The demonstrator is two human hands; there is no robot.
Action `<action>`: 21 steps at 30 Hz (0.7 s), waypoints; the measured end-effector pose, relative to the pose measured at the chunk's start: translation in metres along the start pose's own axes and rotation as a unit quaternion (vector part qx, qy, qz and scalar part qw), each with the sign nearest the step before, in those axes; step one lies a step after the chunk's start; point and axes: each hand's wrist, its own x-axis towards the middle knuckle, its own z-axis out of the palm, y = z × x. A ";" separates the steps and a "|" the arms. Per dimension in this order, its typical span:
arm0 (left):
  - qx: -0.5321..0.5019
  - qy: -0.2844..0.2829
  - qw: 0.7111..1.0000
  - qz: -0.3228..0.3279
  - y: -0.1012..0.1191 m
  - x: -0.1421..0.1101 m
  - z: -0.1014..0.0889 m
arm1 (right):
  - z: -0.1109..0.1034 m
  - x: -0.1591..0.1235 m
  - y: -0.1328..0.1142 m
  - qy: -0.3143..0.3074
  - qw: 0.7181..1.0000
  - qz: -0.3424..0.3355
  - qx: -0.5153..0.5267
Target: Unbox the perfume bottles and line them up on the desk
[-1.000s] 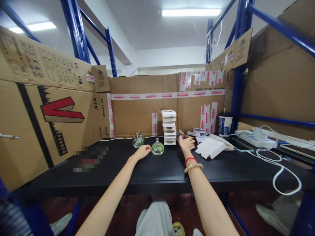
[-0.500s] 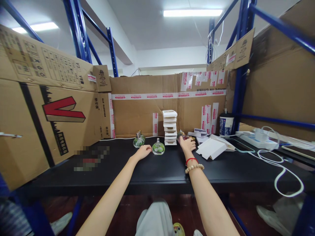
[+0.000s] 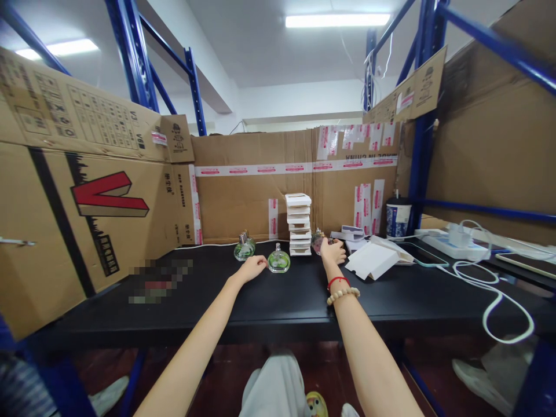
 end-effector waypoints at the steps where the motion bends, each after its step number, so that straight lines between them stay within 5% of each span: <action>1: 0.000 0.000 1.000 0.000 0.000 0.000 0.000 | 0.000 0.000 0.000 -0.002 1.000 0.001 -0.001; 21: 0.002 -0.004 1.000 -0.003 0.001 0.000 -0.001 | 0.001 0.000 0.000 0.005 1.000 -0.004 0.012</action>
